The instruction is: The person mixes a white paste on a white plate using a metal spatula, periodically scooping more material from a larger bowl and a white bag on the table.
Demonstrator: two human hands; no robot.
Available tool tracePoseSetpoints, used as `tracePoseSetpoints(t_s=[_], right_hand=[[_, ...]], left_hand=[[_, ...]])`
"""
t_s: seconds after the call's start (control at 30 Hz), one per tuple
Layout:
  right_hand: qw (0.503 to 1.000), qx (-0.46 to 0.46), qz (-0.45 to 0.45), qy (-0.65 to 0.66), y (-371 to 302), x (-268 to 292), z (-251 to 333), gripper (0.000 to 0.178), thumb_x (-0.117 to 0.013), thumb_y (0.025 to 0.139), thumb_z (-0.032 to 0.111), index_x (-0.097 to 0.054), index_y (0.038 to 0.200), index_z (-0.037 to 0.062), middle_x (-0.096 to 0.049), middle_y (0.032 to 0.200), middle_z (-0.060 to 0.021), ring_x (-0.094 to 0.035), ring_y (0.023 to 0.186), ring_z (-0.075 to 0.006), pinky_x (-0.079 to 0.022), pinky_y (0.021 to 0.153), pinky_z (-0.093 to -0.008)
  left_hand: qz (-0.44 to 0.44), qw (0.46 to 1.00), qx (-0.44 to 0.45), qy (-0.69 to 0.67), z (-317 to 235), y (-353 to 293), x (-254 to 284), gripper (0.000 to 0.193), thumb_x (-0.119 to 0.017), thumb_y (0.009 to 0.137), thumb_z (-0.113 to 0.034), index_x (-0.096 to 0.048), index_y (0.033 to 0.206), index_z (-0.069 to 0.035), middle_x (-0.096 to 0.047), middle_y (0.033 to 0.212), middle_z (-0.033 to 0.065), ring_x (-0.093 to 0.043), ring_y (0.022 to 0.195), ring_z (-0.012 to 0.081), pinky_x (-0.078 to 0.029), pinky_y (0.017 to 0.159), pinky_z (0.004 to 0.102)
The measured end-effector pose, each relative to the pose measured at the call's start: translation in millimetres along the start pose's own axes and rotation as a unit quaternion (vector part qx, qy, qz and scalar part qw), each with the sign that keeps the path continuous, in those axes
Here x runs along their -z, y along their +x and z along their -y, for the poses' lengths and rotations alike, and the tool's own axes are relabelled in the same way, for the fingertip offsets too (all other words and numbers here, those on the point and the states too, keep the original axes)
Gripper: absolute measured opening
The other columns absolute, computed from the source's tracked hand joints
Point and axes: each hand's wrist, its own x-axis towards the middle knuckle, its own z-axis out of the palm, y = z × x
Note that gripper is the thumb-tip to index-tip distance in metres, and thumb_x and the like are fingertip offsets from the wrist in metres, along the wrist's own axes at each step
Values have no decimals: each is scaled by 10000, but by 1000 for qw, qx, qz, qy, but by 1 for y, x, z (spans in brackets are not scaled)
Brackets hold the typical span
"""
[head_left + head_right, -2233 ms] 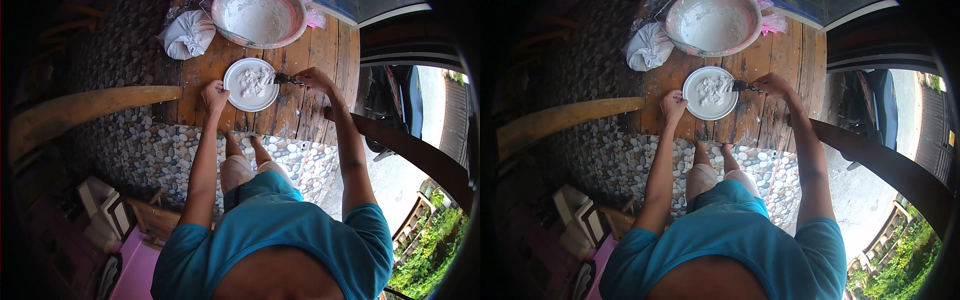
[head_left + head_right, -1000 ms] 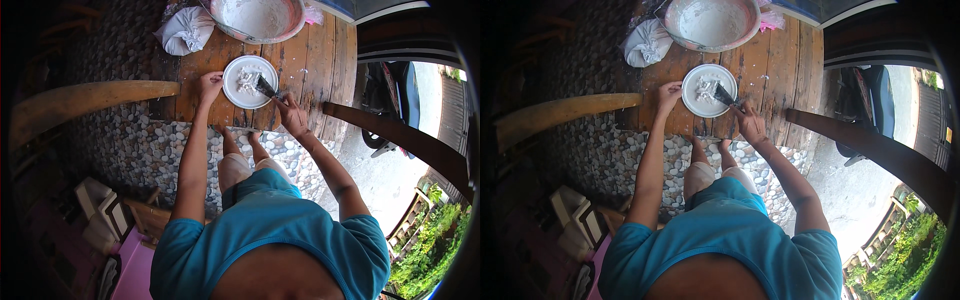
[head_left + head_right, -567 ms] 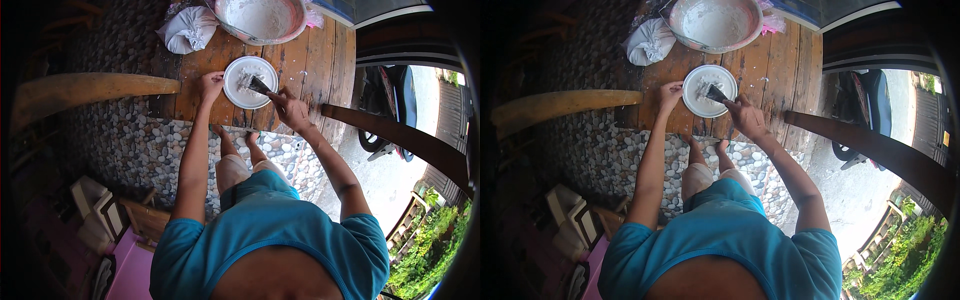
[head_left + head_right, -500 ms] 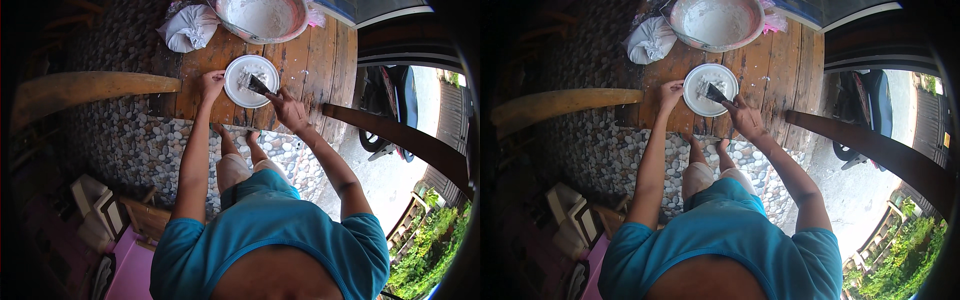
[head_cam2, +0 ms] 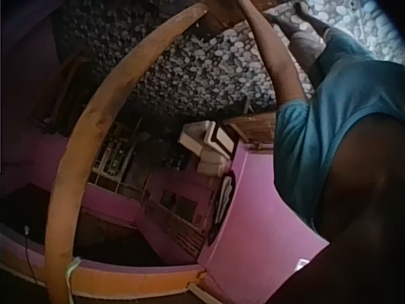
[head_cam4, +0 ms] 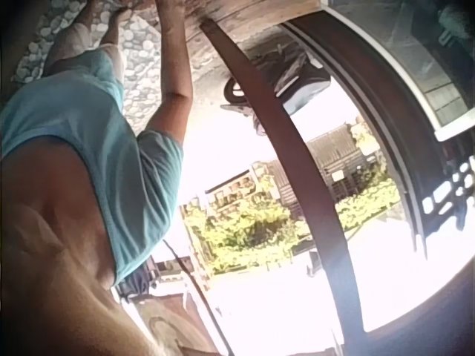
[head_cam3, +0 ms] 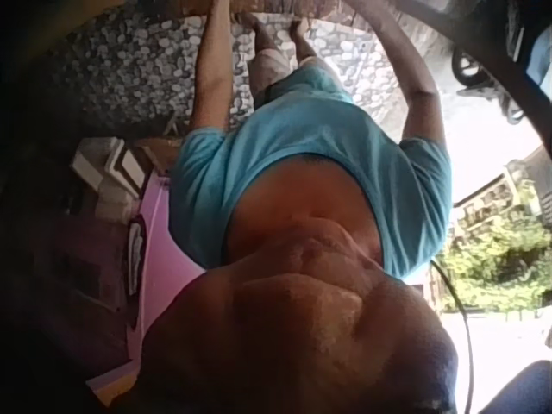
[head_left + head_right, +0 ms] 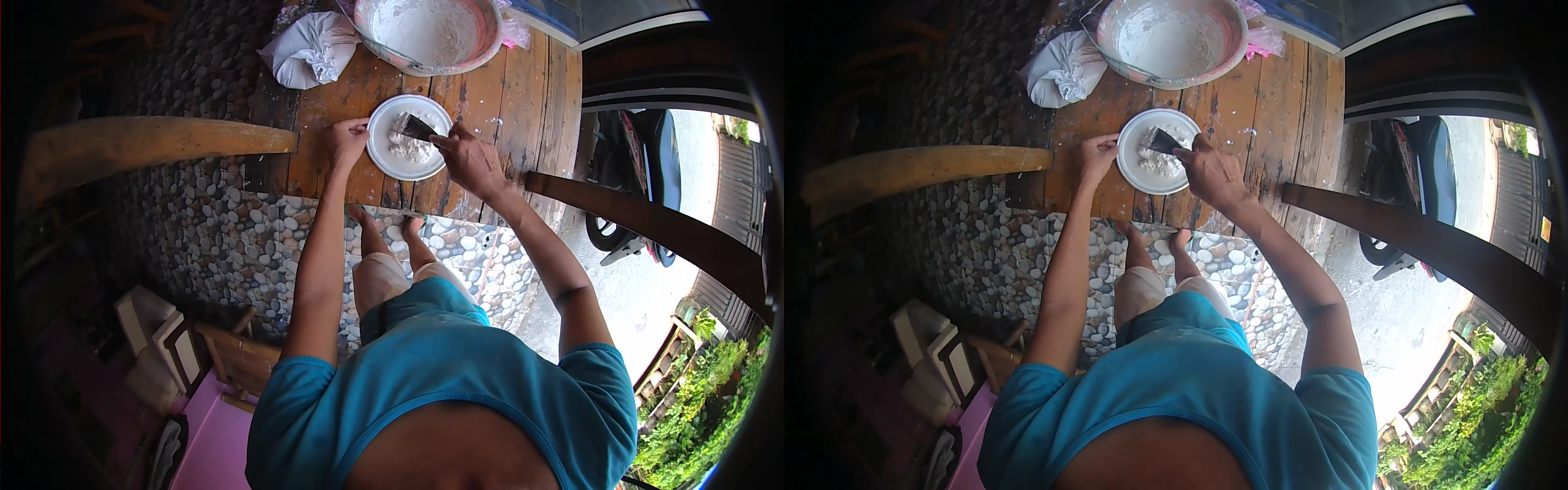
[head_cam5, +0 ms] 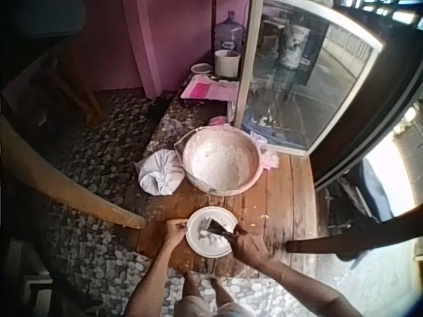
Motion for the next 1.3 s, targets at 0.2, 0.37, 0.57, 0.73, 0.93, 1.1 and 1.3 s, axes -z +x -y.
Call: tracePoseSetpoints(t_s=[0.2, 0.37, 0.57, 0.73, 0.93, 1.1, 1.3], right_hand=[[997, 45, 21, -56, -14, -11, -6, 359, -602, 749, -12, -685, 1080, 99, -573, 928, -163, -662, 704, -328, -510, 535, -426], [999, -5, 35, 36, -7, 38, -2, 211, -579, 864, 89, -708, 1031, 100, -652, 875, -147, -668, 744, -317, -523, 637, -406], [971, -122, 116, 172, 0, 63, -57, 244, -546, 931, 174, -693, 1089, 60, -693, 789, -128, -691, 671, -241, -536, 610, -322], [892, -256, 189, 321, -22, 62, -84, 285, -500, 959, 147, -663, 1133, -9, -667, 712, -80, -622, 532, -117, -506, 488, -258], [865, -260, 188, 385, -45, 27, -99, 284, -506, 969, 151, -660, 1136, -20, -656, 710, -47, -568, 522, -75, -490, 476, -230], [854, -270, 176, 410, -38, 3, -113, 281, -509, 976, 157, -653, 1145, -15, -646, 718, -18, -552, 534, -64, -466, 474, -215], [860, -247, 182, 409, -8, -14, -126, 315, -524, 972, 230, -654, 1159, 13, -643, 719, -8, -536, 542, -58, -456, 499, -217]], left_hand=[[-7, 1000, -2, -19, -1, 2, -7, 275, -667, 732, -30, -728, 1000, -28, -702, 745, 57, -643, 657, 105, -512, 643, 239], [-61, 998, -10, 26, 6, -12, -9, 269, -685, 752, -61, -706, 1018, -29, -703, 795, 83, -661, 692, 158, -523, 670, 280], [-105, 993, 30, 33, 8, -62, -14, 312, -716, 768, -95, -666, 1067, -24, -684, 841, 89, -663, 730, 187, -524, 689, 311], [-113, 990, 66, -59, -8, -92, -30, 391, -685, 783, -52, -606, 1165, -16, -651, 857, 83, -640, 720, 159, -517, 665, 302], [-125, 988, 61, -72, -9, -92, -37, 435, -682, 763, -17, -608, 1191, -40, -637, 860, 62, -619, 715, 129, -510, 663, 271], [-125, 990, 51, -27, -4, -80, -33, 471, -705, 712, -5, -624, 1175, -41, -647, 833, 60, -635, 704, 129, -516, 659, 267], [-92, 995, 15, 42, 2, -50, -23, 480, -717, 637, -9, -673, 1112, -64, -635, 781, 78, -646, 634, 170, -528, 617, 304]])
